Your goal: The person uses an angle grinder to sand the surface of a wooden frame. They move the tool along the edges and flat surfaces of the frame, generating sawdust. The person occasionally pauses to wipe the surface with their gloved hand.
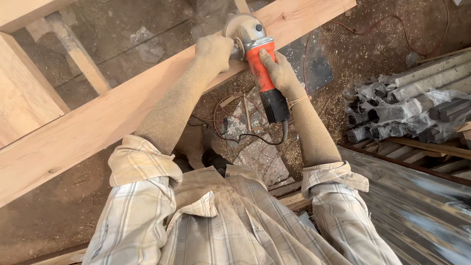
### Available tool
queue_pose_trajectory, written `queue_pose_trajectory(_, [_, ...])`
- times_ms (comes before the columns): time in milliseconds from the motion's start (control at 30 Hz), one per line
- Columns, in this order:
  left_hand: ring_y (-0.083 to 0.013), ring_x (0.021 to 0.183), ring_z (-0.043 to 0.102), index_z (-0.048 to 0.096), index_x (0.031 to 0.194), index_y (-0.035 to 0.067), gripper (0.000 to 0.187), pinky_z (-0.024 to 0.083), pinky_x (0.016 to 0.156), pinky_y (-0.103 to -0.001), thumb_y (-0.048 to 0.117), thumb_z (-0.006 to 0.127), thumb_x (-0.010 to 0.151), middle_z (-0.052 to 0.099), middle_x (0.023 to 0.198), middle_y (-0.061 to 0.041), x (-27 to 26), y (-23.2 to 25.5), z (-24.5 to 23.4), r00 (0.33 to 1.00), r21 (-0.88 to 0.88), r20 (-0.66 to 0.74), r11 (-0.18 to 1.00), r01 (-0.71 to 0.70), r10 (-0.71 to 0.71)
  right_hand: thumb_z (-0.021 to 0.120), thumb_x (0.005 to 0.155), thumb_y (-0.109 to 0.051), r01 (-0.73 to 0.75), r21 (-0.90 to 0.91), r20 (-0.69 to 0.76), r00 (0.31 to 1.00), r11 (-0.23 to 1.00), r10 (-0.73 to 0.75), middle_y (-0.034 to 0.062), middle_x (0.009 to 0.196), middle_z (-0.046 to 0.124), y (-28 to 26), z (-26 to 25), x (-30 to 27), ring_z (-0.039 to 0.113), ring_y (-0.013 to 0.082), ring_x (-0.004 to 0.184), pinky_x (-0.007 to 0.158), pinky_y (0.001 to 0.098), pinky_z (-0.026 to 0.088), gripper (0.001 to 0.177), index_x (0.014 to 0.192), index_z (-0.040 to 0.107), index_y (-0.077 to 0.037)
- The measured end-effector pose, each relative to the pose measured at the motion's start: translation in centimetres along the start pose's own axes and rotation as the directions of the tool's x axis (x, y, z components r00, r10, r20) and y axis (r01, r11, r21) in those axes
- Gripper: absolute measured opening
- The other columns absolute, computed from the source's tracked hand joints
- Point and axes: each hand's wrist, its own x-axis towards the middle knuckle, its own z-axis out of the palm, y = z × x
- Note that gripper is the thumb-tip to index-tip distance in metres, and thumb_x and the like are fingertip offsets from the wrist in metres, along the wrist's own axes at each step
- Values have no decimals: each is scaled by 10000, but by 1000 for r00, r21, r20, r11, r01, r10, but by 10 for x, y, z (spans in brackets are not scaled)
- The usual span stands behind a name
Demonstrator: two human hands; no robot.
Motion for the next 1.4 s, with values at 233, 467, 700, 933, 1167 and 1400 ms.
queue_pose_trajectory(233, [-377, 925, 731, 672, 1025, 62, 315, 576, 791, -496, 100, 790, 735, 739, 930, -196, -179, -58, 16, 951, -127, 52, 943, 308, -304, 552, 973, -626, 190, -300, 153, 977, 935, -149, 231, 1102, 732, -28, 127, -50, 709, 368, 1043, 894, 433, 526, 695, 1233, 652, 11])
queue_pose_trajectory(467, [-421, 942, 717, 643, 1053, 21, 270, 561, 842, -514, 91, 705, 800, 727, 930, -238, -346, -118, 53, 794, -153, 117, 779, 608, -596, 472, 868, -783, 186, -521, 438, 896, 833, 74, 240, 1021, 733, -54, 273, -81, 722, 396, 1000, 875, 470, 543, 880, 1275, 581, -11])
queue_pose_trajectory(700, [-459, 948, 695, 639, 1184, 62, 429, 542, 838, -538, 173, 749, 784, 727, 938, -260, -498, -165, 77, 571, -210, 88, 545, 812, -816, 456, 843, -836, 485, -410, 711, 701, 773, -63, 210, 1040, 728, -64, 434, -99, 706, 368, 1022, 895, 455, 535, 895, 1148, 633, -14])
queue_pose_trajectory(933, [-482, 923, 677, 676, 1210, 99, 452, 532, 809, -556, 208, 758, 779, 717, 922, -269, -550, -161, 85, 373, -426, 54, 316, 848, -926, 551, 819, -756, 576, -431, 803, 596, 695, 3, 159, 1023, 729, -92, 516, -111, 715, 319, 989, 856, 447, 550, 783, 1106, 634, -32])
queue_pose_trajectory(1167, [-461, 899, 710, 630, 1074, 21, 298, 554, 827, -550, 180, 706, 834, 731, 905, -249, -437, -107, 82, 532, -408, 163, 435, 803, -831, 547, 854, -737, 467, -564, 698, 711, 681, 90, 219, 954, 722, -99, 357, -83, 713, 389, 939, 822, 480, 550, 762, 1133, 627, -33])
queue_pose_trajectory(1400, [-421, 848, 725, 571, 1084, 11, 328, 581, 742, -530, 166, 701, 827, 723, 929, -206, -282, -32, 54, 846, -455, 168, 722, 522, -505, 523, 886, -731, 185, -721, 440, 866, 668, 235, 228, 846, 709, -101, 168, -62, 696, 435, 874, 791, 525, 521, 715, 1047, 588, -38])
